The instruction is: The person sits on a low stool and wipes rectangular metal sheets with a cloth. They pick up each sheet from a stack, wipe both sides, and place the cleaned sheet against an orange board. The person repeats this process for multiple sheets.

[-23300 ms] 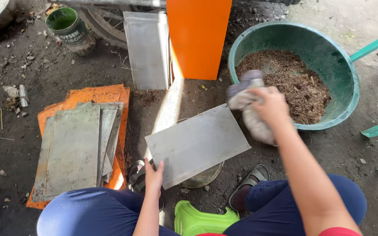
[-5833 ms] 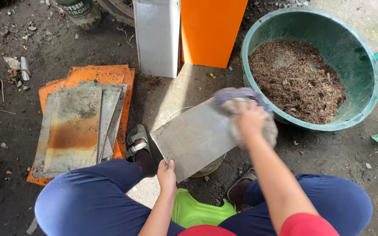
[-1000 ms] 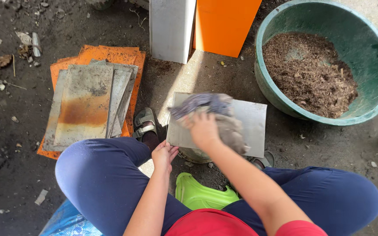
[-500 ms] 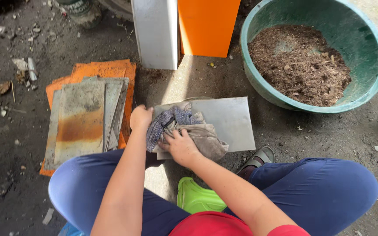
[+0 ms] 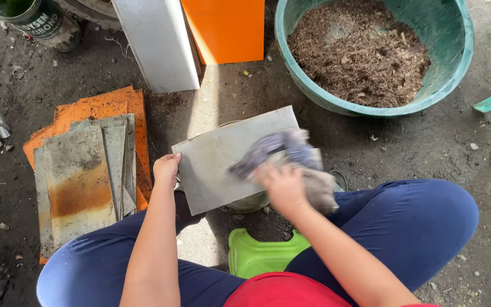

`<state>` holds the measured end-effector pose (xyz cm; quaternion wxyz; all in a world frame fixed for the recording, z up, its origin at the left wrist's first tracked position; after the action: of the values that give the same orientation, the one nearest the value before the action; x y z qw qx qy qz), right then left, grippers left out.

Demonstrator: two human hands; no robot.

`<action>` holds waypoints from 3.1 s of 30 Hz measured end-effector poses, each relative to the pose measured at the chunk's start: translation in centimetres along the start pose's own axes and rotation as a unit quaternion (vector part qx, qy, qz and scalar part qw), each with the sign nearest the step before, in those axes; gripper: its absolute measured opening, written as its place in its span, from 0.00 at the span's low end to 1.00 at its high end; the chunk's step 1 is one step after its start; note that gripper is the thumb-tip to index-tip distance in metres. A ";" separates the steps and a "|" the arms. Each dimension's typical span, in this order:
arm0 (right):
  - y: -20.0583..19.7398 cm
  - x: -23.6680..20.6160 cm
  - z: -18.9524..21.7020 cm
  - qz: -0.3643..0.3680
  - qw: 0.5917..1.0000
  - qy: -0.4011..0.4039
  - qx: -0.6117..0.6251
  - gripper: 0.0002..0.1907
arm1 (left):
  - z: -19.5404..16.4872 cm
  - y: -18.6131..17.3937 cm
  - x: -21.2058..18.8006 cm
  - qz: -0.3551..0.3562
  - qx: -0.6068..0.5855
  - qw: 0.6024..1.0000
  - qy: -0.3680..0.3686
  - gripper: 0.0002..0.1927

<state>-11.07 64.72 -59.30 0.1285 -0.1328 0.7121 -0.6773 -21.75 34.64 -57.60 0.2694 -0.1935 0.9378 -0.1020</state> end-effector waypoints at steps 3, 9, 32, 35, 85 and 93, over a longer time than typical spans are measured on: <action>-1.4 0.3 -8.1 -0.042 0.988 0.136 -0.054 0.29 | -0.4 0.3 -1.2 -0.033 0.029 0.998 0.043 0.14; -6.3 3.3 -14.4 -0.141 0.966 0.215 0.003 0.26 | 3.1 0.6 -4.0 -0.010 -0.205 0.978 -0.044 0.22; 0.6 15.0 -13.7 -0.023 0.970 0.241 -0.001 0.32 | 2.0 4.7 -8.8 -0.184 0.241 0.951 0.067 0.22; 1.5 12.8 -18.6 0.042 0.907 0.374 0.192 0.28 | 1.1 4.4 -8.6 -0.180 0.221 0.953 0.100 0.21; -5.6 7.3 -20.5 -0.284 0.759 0.274 0.518 0.15 | -2.7 0.7 -12.7 -0.059 -0.090 0.925 0.364 0.10; 3.5 4.3 -12.5 -0.147 0.564 0.287 0.760 0.19 | -0.7 -0.4 -11.7 -0.057 -0.163 0.922 0.346 0.10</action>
<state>-19.67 74.97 -62.15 -0.1306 0.1121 -0.0960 -0.9804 -12.90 39.22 -51.45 -0.1137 -0.2407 0.9636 -0.0236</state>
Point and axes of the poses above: each hand's wrist, its own x-axis towards the middle knuckle, its own y-axis out of the palm, z = x × y, the point moved 3 cm from there along x, towards the middle knuckle, and after that the axes turned 2 degrees about x, right-handed, at the moved point
